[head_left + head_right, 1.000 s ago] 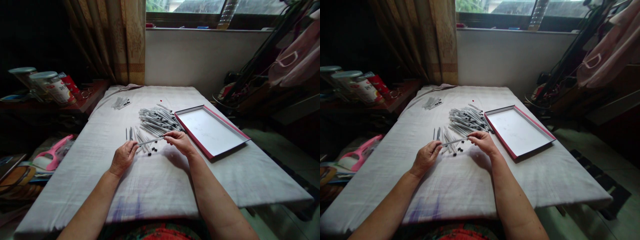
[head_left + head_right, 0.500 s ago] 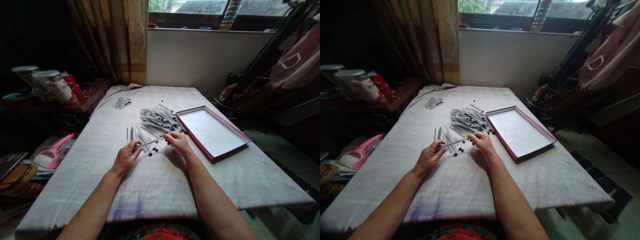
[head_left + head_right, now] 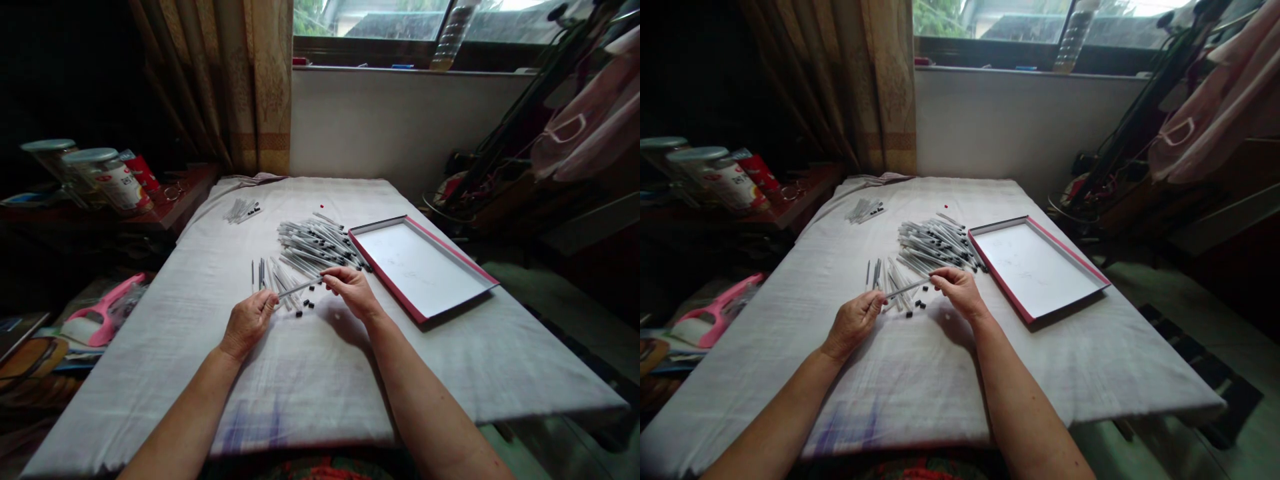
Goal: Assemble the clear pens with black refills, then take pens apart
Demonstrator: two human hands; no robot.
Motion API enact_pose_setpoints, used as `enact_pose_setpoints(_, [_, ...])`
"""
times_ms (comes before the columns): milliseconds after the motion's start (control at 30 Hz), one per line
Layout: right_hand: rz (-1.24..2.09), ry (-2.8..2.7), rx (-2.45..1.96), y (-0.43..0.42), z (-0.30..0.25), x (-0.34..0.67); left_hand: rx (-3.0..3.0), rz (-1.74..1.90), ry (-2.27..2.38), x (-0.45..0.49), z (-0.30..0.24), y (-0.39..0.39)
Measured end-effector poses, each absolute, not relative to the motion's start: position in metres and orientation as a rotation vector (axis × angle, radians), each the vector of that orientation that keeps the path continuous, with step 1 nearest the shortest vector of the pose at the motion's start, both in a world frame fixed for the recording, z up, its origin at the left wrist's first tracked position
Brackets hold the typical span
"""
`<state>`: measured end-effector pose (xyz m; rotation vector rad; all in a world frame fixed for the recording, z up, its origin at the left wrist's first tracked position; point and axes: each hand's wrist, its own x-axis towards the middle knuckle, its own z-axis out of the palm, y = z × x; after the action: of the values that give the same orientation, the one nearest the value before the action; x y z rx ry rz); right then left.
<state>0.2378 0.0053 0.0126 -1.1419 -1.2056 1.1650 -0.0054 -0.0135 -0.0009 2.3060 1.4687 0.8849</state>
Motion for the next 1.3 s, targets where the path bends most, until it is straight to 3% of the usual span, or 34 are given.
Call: enact_pose_setpoints(1300, [1.275,-1.236,-1.127,0.005,0.012,0.234,2.212,1.024,1.454,-0.003,-0.003,-0.015])
